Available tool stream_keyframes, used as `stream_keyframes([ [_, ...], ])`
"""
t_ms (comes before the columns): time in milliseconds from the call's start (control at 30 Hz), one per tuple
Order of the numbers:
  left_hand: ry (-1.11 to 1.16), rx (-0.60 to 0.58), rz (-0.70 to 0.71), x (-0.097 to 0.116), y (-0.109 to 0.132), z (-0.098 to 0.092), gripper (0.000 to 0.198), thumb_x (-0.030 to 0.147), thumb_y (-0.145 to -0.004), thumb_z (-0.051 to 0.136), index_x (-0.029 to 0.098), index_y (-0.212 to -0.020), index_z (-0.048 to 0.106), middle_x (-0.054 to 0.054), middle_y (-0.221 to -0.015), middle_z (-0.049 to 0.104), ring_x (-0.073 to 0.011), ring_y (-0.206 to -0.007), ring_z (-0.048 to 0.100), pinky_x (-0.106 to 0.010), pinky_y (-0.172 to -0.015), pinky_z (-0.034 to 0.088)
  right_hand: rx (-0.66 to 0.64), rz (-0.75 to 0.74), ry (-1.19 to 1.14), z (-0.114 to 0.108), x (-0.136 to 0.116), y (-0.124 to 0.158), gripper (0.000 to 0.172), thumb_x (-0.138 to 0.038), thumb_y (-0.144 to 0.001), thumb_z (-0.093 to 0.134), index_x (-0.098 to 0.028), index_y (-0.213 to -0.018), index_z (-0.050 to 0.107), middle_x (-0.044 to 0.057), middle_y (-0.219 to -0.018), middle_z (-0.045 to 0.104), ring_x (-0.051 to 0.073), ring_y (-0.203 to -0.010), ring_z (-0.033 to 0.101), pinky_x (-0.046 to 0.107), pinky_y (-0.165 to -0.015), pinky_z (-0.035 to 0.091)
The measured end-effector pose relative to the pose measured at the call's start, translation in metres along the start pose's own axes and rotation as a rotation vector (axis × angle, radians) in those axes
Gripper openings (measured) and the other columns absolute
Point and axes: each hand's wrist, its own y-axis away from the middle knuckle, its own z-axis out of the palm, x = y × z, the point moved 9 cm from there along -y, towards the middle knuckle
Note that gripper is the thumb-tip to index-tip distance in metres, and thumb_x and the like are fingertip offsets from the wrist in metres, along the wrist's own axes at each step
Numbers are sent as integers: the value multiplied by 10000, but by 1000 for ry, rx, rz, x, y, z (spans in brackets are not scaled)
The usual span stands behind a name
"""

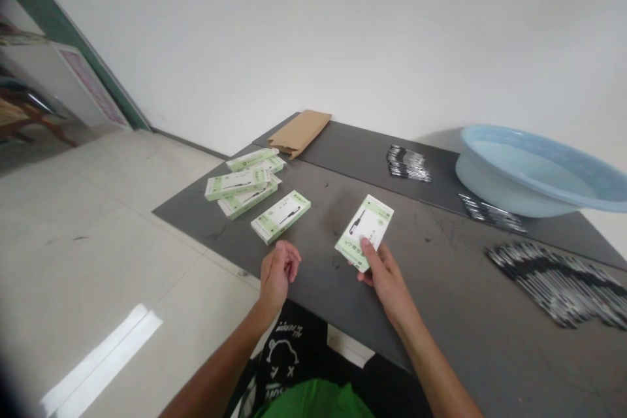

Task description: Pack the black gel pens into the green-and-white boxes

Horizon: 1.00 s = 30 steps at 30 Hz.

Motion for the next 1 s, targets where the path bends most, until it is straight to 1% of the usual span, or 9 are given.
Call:
stream_keyframes([
  [100, -67, 147, 108, 18, -2, -29, 592, 721, -1057, 559, 243, -708, 570, 26, -616, 496, -158, -591, 489, -310, -623, 440, -75, -48, 15, 19, -9, -5, 632, -757, -890, 770, -224, -1227, 731, 73, -981, 818, 180, -709, 655, 297, -598, 485],
  [167, -170, 190, 208, 37, -15, -51, 427, 590, -982, 757, 245, -763, 633, -14, -769, 613, -197, -775, 601, -352, -810, 527, -129, -68, 35, 36, -12, -10, 599, -743, -890, 767, -215, -1170, 725, 65, -920, 807, 176, -686, 634, 288, -563, 435],
  [233, -538, 121, 392, 59, -33, -59, 224, 461, -959, 806, 254, -1032, 761, -102, -1136, 745, -297, -1133, 683, -476, -1068, 541, -184, -69, 65, 55, -11, -16, 573, -725, -896, 767, -206, -1133, 716, 44, -830, 781, 156, -617, 587, 280, -533, 403],
  [333, -897, -65, 396, 49, -64, -68, 443, 417, -917, 863, 266, -1316, 742, -151, -1459, 713, -428, -1429, 592, -640, -1209, 473, -264, -54, 116, 86, -7, -21, 512, -654, -919, 786, -187, -1109, 695, 23, -771, 750, 134, -567, 571, 258, -496, 407],
  [500, -907, -268, 331, 13, -82, -78, 487, 419, -954, 824, 230, -1391, 722, -145, -1484, 705, -361, -1374, 690, -553, -1208, 561, -325, -45, 169, 121, 0, -21, 470, -472, -982, 796, -172, -1296, 617, 32, -906, 788, 132, -616, 681, 225, -486, 490],
  [600, -880, -277, 329, 4, -79, -77, 490, 434, -968, 815, 206, -1392, 726, -163, -1507, 678, -343, -1392, 693, -514, -1217, 572, -312, -76, 182, 129, -1, -16, 695, -483, -942, 832, -211, -1482, 490, 55, -982, 836, 154, -626, 723, 233, -471, 516],
  [800, -827, -251, 341, -2, -72, -70, 430, 478, -999, 779, 235, -1353, 752, -153, -1506, 676, -338, -1428, 672, -518, -1256, 543, -269, -114, 297, 136, -10, -1, 1047, -576, -990, 761, -174, -1740, 150, 22, -754, 823, 197, -523, 694, 269, -451, 493],
  [900, -798, -252, 353, -5, -71, -68, 391, 475, -1030, 727, 254, -1351, 754, -145, -1514, 676, -332, -1425, 674, -523, -1263, 539, -260, -150, 387, 138, -15, 4, 1114, -584, -1047, 688, -122, -1782, -10, 18, -725, 814, 211, -533, 709, 310, -552, 554],
  [1000, -764, -258, 366, -6, -71, -69, 420, 512, -1060, 654, 219, -1343, 760, -180, -1536, 658, -360, -1432, 666, -559, -1265, 531, -252, -193, 497, 139, -20, 5, 1078, -589, -1089, 623, -83, -1793, -18, 7, -673, 787, 230, -571, 726, 342, -696, 583],
])
